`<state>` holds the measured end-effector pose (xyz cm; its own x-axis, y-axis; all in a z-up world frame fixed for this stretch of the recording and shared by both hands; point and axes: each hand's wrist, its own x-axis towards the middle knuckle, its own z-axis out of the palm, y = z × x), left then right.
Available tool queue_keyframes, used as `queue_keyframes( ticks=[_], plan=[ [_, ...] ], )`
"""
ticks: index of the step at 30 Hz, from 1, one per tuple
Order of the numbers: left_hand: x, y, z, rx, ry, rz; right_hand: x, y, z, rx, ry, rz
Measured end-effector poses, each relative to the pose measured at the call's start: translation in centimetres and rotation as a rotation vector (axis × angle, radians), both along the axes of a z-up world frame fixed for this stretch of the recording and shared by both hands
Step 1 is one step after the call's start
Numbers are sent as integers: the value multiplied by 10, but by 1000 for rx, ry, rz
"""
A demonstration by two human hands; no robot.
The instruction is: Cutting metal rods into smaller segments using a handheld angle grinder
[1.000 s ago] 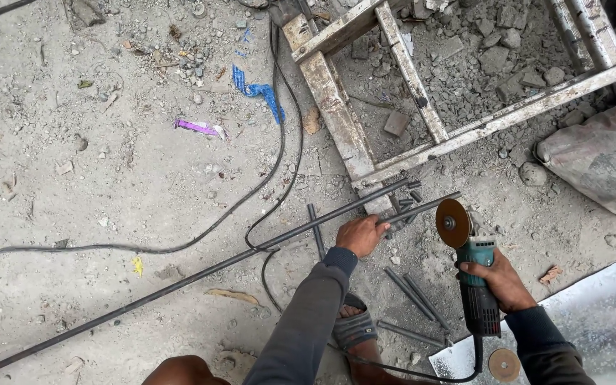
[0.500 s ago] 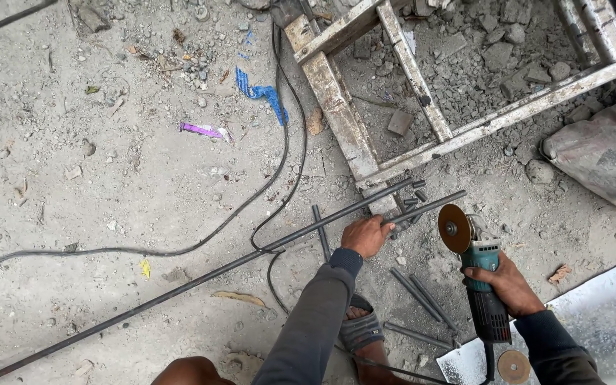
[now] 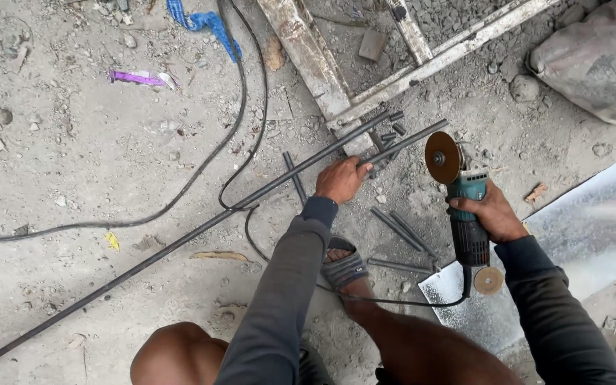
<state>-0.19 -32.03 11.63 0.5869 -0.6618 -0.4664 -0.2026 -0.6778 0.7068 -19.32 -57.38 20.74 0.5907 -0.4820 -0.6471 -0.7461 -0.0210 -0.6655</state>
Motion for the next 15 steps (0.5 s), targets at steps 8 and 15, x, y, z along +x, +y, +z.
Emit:
queue_keyframes(
  ticks=[8, 15],
  plan=[
    [4, 1, -3, 20, 78, -33, -11, -11, 1, -54, -117, 40],
    [7, 38, 23, -19, 171, 47, -31, -19, 16, 7, -240, 3]
  ],
)
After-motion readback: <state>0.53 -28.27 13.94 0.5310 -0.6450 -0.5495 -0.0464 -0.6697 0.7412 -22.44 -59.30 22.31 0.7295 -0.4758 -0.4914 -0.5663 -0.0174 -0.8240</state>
